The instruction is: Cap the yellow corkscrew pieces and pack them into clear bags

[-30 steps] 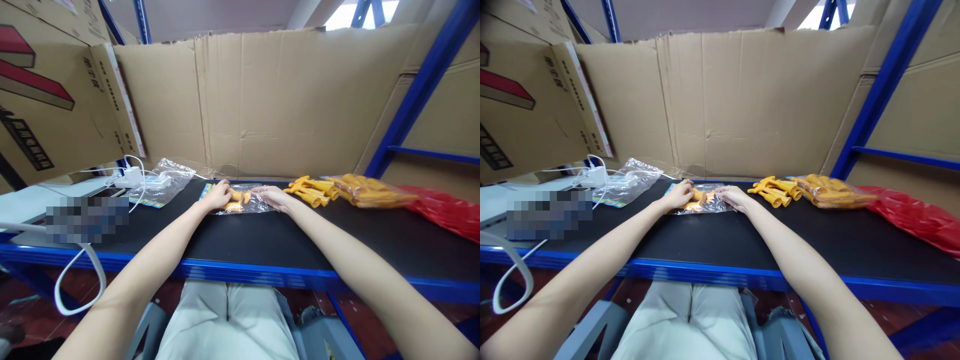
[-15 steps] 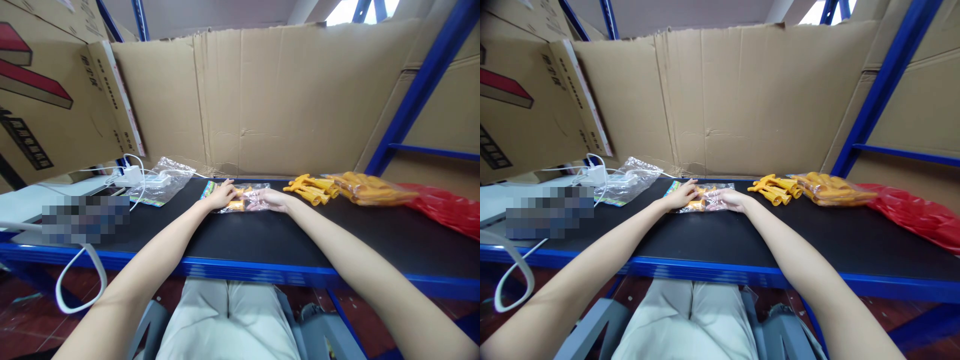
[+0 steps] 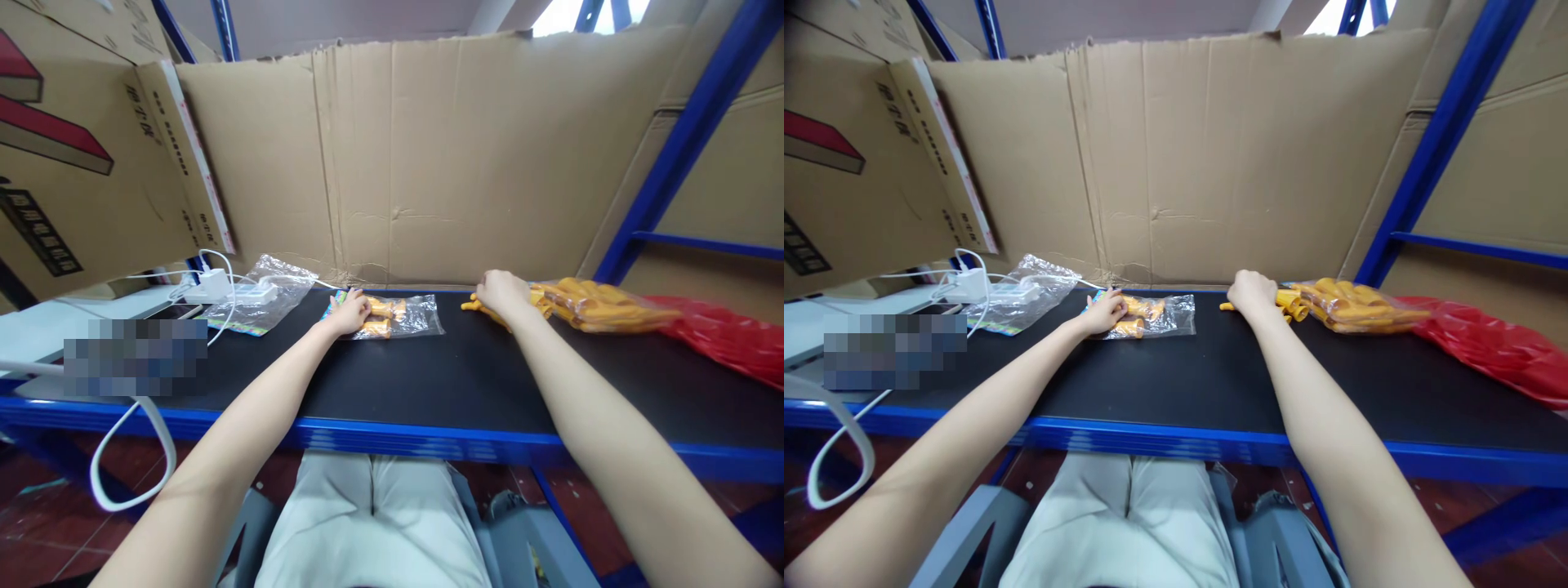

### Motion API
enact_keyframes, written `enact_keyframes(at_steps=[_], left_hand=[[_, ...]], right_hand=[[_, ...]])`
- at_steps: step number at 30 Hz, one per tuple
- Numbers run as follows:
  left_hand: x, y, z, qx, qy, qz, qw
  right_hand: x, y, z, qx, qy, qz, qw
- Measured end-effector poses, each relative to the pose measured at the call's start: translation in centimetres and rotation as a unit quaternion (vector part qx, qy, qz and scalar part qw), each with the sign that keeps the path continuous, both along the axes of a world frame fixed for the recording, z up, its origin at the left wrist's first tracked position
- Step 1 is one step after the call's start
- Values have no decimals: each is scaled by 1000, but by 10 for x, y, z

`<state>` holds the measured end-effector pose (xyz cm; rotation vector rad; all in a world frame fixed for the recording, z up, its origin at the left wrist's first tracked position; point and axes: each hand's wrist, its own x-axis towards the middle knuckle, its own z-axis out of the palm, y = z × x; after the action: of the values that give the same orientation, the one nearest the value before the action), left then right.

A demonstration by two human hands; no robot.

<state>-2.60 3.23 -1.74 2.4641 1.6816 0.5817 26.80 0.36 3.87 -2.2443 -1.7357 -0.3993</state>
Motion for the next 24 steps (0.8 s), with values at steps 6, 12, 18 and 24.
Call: enact_keyframes(at_steps=[6, 12, 18, 24], left_hand=[[-11, 7, -1, 17, -8, 20, 1000], [-12, 9, -2, 12, -36, 27, 999], [-14, 12, -4, 8, -42, 25, 999], [-18, 21, -10, 47, -82, -3, 995]], right_hand=[[17, 12, -17, -172, -8, -15, 985], [8, 25, -32, -126, 65, 49, 989], [-5, 14, -32, -101, 427, 124, 890], [-17, 11, -19, -91, 703, 170, 685]])
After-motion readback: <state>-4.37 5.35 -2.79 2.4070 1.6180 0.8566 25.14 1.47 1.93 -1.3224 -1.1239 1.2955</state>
